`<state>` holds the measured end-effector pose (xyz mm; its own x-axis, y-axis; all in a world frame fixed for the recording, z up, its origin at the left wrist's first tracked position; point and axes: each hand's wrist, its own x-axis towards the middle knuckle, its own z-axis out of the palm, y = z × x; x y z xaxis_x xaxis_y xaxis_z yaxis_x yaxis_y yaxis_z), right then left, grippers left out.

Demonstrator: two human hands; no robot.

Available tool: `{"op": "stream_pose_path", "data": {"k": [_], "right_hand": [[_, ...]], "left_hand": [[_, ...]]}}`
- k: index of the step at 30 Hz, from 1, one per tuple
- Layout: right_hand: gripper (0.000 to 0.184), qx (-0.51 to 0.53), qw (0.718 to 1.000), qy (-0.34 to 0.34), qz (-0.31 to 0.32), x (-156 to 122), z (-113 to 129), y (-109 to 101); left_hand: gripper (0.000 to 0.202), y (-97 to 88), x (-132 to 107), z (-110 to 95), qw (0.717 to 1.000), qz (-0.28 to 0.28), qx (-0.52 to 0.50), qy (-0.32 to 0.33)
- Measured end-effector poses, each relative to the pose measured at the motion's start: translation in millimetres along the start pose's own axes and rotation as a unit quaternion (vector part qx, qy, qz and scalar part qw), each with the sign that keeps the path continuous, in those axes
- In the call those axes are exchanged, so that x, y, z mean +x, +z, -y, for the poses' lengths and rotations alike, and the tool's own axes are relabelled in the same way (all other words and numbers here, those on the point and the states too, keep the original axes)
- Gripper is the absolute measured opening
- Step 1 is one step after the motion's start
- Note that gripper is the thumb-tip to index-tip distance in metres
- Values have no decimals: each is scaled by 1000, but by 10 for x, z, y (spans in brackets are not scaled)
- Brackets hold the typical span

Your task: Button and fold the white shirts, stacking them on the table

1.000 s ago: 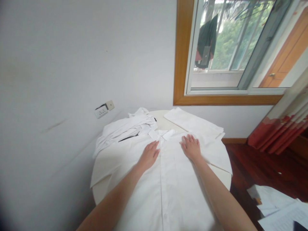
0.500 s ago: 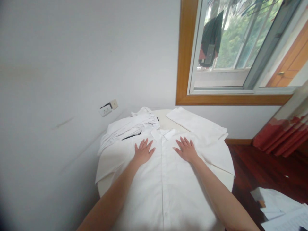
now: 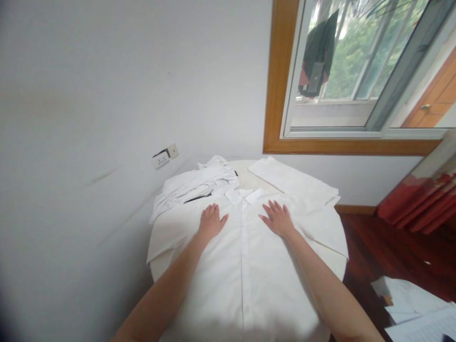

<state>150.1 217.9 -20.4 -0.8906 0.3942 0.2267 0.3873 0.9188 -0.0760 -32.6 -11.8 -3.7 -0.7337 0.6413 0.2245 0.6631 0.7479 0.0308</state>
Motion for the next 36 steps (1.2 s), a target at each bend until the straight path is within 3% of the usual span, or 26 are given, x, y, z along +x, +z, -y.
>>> {"op": "stream_pose_path", "data": {"k": [9, 15, 20, 25, 28, 33, 36], "right_hand": [[60, 8, 1000, 2, 10, -16, -6, -37], [56, 1, 999, 10, 33, 38, 45, -145], [51, 10, 999, -52, 9, 219, 398, -237], [45, 62, 982, -175, -20, 371, 982, -164], [46, 64, 979, -192, -19, 398, 1227, -62], [52, 47, 982, -180, -9, 402, 1321, 69], [53, 47, 982, -182, -8, 402, 1302, 94]], "left_hand": [[70, 43, -20, -78, 999, 26, -19, -20], [60, -31, 6, 175, 997, 24, -18, 69], [53, -66, -32, 424, 985, 11, -14, 169], [57, -34, -127, 502, 982, 2, -21, 187], [55, -34, -167, 491, 980, -23, -36, 194], [42, -202, -171, 519, 979, -19, -38, 200], [37, -412, -104, 672, 988, -25, -9, 153]]}}
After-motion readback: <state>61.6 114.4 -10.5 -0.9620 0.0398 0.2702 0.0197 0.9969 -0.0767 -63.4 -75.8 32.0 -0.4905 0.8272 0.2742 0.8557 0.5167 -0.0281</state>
